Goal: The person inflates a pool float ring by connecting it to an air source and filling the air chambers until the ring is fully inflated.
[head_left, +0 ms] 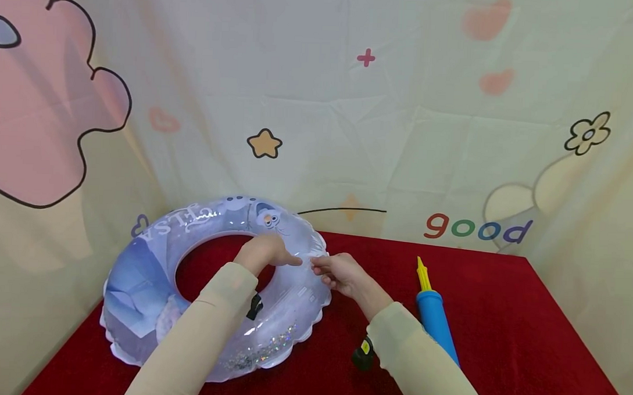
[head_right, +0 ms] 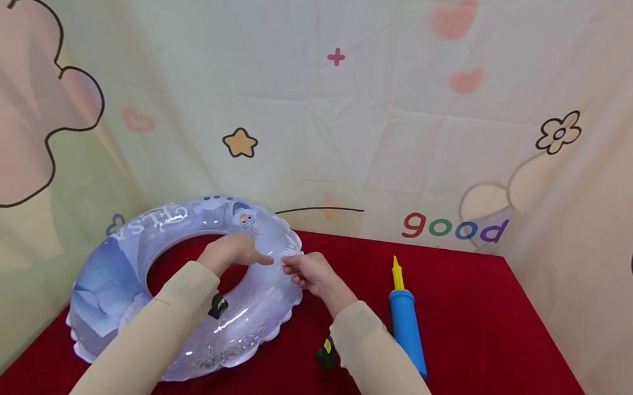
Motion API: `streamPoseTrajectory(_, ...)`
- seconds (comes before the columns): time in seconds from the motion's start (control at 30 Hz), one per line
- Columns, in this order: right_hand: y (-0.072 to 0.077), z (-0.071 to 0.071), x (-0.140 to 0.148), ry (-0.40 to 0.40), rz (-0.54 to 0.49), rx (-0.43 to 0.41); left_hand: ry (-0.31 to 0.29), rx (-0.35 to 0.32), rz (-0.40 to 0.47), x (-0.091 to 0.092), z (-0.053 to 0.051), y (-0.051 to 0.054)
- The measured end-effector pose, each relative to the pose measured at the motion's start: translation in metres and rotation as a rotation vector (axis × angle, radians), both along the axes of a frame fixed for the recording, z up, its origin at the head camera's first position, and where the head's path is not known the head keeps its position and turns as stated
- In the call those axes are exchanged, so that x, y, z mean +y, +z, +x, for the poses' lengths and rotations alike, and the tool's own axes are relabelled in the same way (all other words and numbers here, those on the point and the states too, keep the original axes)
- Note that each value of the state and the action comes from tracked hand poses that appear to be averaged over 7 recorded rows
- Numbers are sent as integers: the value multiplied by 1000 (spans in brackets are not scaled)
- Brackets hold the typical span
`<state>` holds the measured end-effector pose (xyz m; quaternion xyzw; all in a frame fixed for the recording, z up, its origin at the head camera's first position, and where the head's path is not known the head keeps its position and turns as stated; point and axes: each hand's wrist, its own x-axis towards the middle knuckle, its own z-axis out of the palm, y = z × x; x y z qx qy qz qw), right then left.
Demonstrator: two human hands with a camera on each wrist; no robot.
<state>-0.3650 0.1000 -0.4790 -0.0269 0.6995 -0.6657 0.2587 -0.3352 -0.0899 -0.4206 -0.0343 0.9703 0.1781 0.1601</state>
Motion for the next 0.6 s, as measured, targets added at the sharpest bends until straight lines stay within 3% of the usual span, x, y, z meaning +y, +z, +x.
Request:
streamPoseTrajectory(0.2,-2,2,-1,-3,2,16,8,-151,130,-3,-1,-3)
streamPoseTrajectory(0.43,-9,1,-5,-9,21,11,-7,-166,236,-5,-5,-13)
streamPoseTrajectory(0.6,-9,2,-6,-13,25,10,-18,-166,268,-4,-6,-13)
